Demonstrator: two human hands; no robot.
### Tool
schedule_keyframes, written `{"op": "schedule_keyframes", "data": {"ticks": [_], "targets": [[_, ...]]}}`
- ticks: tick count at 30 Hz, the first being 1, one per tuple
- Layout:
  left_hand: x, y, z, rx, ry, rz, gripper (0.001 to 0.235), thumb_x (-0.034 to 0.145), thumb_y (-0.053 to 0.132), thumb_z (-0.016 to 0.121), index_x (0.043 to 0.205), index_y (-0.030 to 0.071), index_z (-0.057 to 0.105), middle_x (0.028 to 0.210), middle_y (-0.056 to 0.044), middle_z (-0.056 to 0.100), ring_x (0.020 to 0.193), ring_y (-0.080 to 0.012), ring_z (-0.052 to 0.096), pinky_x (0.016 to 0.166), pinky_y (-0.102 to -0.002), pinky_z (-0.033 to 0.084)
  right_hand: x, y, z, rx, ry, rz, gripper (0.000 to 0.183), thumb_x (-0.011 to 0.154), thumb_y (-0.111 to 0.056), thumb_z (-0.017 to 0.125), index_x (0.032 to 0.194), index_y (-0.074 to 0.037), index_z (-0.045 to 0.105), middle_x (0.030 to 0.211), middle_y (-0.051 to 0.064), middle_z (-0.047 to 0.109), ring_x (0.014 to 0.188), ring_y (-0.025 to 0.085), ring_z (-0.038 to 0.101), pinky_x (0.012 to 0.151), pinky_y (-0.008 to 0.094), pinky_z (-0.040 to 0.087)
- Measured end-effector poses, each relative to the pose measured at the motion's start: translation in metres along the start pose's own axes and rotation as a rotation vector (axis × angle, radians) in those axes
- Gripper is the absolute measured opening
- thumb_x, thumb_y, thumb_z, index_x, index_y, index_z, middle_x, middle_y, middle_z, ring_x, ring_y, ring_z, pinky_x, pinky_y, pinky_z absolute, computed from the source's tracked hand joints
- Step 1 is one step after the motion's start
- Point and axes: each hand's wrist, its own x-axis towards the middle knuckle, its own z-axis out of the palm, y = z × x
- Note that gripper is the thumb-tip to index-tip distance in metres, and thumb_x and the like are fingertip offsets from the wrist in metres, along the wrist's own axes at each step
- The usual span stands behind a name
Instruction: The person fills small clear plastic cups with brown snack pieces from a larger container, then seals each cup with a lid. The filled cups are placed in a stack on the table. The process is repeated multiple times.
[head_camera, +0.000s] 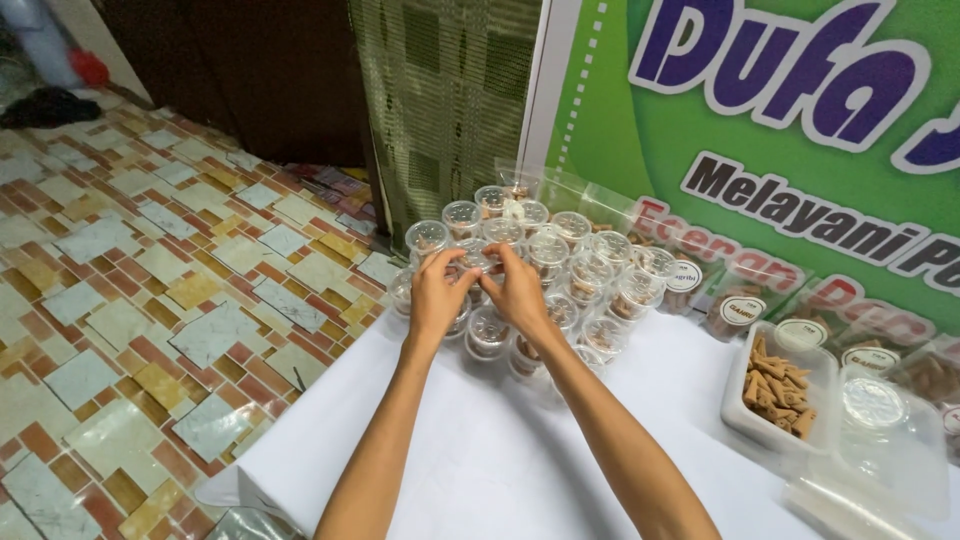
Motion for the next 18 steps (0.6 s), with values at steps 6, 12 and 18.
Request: {"op": "schedule_keyframes", "data": {"ticks": [6,12,18], "targets": [[-0.003,0.011,-0.004,0.001,-0.011,-0.02,0.039,0.083,0.022,0.087,0.118,0.011,0.074,0.114,-0.017,0.071,0.101,-0.0366,0.074,0.084,-0.034,0.065,-0.003,0.001,0.001,-0.011,-0.018,0.019,0.036,0.093,-0.027,0.075,0.126,-0.021,0.061,0.12,0.022,0.07,0.104,0.036,0.074,0.092,0.05,0.057],[-0.019,0.041,-0.019,0.057,0.025,0.004,0.046,0.084,0.021,0.085,0.127,0.009,0.071,0.116,-0.02,0.066,0.105,-0.04,0.071,0.087,-0.038,0.065,-0.015,-0.018,-0.021,-0.033,-0.026,0.008,0.051,0.087,-0.017,0.078,0.134,-0.018,0.058,0.126,0.027,0.067,0.108,0.041,0.072,0.095,0.055,0.055],[-0.073,0.078,0.007,0.125,0.168,0.258,0.035,0.082,0.02,0.086,0.115,0.016,0.073,0.099,-0.007,0.061,0.092,-0.0301,0.069,0.08,-0.04,0.06,-0.073,-0.011,-0.071,-0.013,0.184,-0.097,0.041,0.088,-0.012,0.076,0.127,-0.017,0.066,0.12,0.011,0.071,0.099,0.032,0.071,0.085,0.044,0.057]]}}
